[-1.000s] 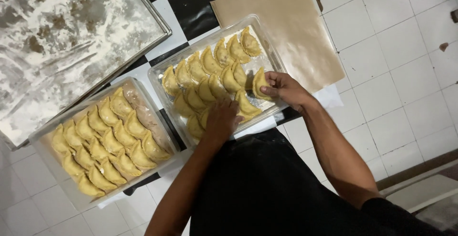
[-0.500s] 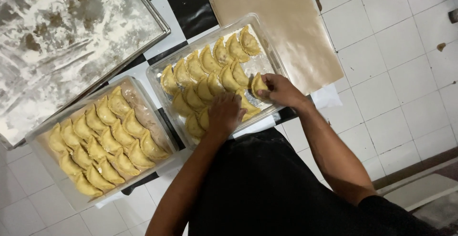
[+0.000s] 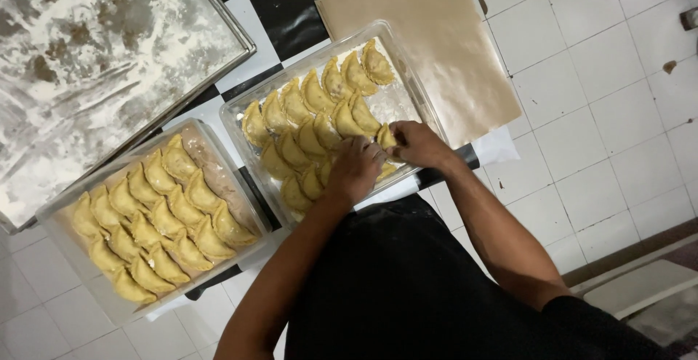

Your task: Transferring pastries from a tray to plastic containers and layering them with paper.

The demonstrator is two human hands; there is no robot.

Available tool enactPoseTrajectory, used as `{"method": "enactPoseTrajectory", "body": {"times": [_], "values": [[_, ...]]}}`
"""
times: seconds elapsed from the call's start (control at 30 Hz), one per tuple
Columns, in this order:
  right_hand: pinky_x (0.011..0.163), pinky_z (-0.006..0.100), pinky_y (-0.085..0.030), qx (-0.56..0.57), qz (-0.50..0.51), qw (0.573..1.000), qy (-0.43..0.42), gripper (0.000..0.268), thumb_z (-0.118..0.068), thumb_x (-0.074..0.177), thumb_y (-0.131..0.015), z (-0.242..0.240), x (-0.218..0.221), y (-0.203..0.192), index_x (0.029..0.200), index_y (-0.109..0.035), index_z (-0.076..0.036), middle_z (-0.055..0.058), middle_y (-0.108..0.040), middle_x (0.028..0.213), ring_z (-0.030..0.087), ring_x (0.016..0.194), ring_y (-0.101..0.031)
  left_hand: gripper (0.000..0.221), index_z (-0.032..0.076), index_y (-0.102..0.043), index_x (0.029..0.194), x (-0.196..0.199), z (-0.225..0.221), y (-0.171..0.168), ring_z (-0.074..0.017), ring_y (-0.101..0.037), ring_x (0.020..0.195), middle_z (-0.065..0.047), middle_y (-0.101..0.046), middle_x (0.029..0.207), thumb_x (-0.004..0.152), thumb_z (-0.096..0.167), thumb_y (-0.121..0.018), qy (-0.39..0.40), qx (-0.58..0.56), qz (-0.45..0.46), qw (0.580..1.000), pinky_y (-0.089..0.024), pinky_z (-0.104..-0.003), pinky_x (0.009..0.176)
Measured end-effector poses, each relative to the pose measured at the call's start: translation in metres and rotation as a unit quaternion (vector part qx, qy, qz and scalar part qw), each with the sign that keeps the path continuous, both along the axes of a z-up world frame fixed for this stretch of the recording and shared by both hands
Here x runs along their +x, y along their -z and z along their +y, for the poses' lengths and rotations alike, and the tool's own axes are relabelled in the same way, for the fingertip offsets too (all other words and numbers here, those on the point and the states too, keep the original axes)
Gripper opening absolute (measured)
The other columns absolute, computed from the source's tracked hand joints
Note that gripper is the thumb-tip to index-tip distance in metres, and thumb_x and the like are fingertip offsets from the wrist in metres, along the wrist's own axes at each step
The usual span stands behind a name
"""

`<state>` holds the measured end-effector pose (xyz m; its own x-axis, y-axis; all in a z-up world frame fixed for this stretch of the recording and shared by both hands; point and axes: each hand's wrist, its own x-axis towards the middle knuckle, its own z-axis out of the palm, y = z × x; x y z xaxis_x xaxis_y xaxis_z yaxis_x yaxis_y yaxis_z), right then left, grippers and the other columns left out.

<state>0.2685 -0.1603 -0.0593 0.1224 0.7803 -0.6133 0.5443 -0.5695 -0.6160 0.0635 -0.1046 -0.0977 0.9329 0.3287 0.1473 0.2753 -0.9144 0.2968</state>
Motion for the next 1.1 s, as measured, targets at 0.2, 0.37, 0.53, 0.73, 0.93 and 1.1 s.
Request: {"method": "enactPoseTrajectory", "body": {"times": [0.2, 0.37, 0.53, 0.73, 0.93, 1.1], "values": [[0.094, 0.053, -0.055, 0.000, -0.018, 1.000, -0.006, 0.037, -0.019, 0.085, -0.077, 0.006, -0.013, -0.018, 0.119, -0.070, -0.006, 0.021, -0.075, 0.108, 0.044, 0.111, -0.069, 0.022, 0.016, -0.071, 0.107, -0.003, 0.000, -0.006, -0.0274, -0.057, 0.102, -0.005, -0.063, 0.102, 0.087, 0.023, -0.074, 0.012, -0.004, 0.062, 0.998, -0.046, -0.046, 0.087], [0.091, 0.051, -0.057, -0.004, -0.056, 0.998, -0.008, 0.038, -0.020, 0.082, -0.080, 0.009, -0.023, -0.023, 0.116, -0.072, -0.008, 0.017, -0.077, 0.104, 0.040, 0.108, -0.071, 0.017, 0.014, -0.069, 0.102, -0.003, -0.002, 0.006, -0.0283, -0.055, 0.102, -0.005, -0.059, 0.101, 0.086, 0.022, -0.069, 0.022, -0.009, 0.012, 1.000, -0.046, -0.046, 0.086], [0.089, 0.051, -0.058, -0.010, -0.061, 0.998, -0.015, 0.035, -0.018, 0.080, -0.080, 0.014, -0.025, -0.036, 0.112, -0.073, -0.005, 0.018, -0.077, 0.103, 0.040, 0.106, -0.072, 0.017, 0.013, -0.069, 0.105, -0.006, -0.001, -0.003, -0.0269, -0.056, 0.106, -0.006, -0.059, 0.104, 0.089, 0.019, -0.070, 0.022, -0.025, 0.029, 0.999, -0.046, -0.044, 0.092], [0.088, 0.052, -0.058, -0.012, -0.057, 0.998, -0.017, 0.035, -0.014, 0.081, -0.079, 0.013, -0.024, -0.042, 0.113, -0.073, -0.002, 0.020, -0.077, 0.103, 0.041, 0.106, -0.072, 0.020, 0.011, -0.065, 0.108, -0.011, -0.001, -0.013, -0.0282, -0.057, 0.111, -0.006, -0.059, 0.109, 0.091, 0.022, -0.069, -0.021, -0.075, 0.014, 0.997, -0.047, -0.043, 0.095], [0.093, 0.052, -0.057, -0.004, -0.052, 0.998, -0.023, 0.031, -0.012, 0.079, -0.078, 0.010, -0.016, -0.048, 0.109, -0.074, -0.006, 0.019, -0.077, 0.103, 0.042, 0.107, -0.071, 0.023, 0.013, -0.066, 0.111, -0.019, -0.001, -0.017, -0.0279, -0.060, 0.113, -0.005, -0.058, 0.110, 0.094, 0.028, -0.067, -0.106, -0.122, -0.029, 0.986, -0.048, -0.041, 0.100], [0.094, 0.054, -0.055, 0.003, -0.023, 1.000, -0.014, 0.031, -0.008, 0.081, -0.076, 0.015, -0.018, -0.071, 0.111, -0.073, -0.003, 0.022, -0.077, 0.105, 0.043, 0.109, -0.071, 0.018, 0.016, -0.065, 0.114, -0.032, -0.004, -0.043, -0.0261, -0.061, 0.111, -0.003, -0.058, 0.107, 0.099, 0.024, -0.060, -0.182, -0.112, -0.068, 0.975, -0.048, -0.038, 0.100]]}}
